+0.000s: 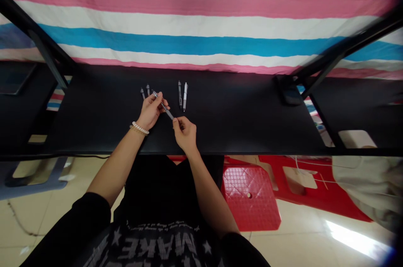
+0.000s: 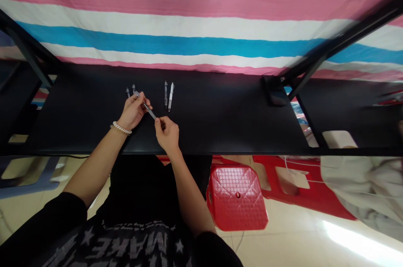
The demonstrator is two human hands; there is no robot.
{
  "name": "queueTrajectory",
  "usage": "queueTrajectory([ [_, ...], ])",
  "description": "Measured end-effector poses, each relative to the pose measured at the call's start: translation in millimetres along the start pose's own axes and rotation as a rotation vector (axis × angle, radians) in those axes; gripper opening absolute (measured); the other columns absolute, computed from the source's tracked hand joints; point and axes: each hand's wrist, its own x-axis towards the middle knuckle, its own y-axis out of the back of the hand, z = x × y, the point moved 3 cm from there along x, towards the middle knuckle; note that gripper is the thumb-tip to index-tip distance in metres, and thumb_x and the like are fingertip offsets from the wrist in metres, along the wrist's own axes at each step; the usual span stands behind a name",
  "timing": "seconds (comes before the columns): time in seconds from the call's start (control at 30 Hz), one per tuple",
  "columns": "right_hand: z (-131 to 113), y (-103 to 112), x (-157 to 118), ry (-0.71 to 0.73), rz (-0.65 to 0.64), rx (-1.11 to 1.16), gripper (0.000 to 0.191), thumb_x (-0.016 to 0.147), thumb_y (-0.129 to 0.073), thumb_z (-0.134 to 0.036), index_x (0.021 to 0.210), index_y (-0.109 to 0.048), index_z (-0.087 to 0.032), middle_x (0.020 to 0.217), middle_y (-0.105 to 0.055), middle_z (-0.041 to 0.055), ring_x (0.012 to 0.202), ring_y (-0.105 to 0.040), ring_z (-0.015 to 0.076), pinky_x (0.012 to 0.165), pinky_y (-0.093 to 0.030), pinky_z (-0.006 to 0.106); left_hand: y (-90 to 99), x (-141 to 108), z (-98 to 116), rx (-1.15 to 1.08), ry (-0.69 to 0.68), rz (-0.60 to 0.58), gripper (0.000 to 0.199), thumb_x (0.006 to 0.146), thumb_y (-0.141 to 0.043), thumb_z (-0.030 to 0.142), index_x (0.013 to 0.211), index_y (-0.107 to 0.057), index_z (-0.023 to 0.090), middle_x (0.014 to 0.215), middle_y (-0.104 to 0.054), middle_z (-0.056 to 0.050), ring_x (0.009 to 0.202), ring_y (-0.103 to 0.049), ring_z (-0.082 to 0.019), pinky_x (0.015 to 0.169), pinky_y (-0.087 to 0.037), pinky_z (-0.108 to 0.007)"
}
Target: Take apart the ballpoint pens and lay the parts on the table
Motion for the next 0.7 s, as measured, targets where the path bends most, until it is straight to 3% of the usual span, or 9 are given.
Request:
queueTrajectory([
  [0.7,-1.0,-0.2,0.1,0.007,-0.014,-0.021,0.033,0.098,-0.051,-0.045,0.077,-0.062,-0.022,0.062,-0.062,-0.0005,0.057,-0.061,0.0156,0.055,-0.042,0.026,-0.7,-0.4,-0.3,-0.008,-0.002,0.004,0.038,0.083,-0.076,0.049,0.078,-0.053,0.02,0.067,-0.063,0.004,0.057,-0.064,-0.008,0.053,-0.049,-0.018],
])
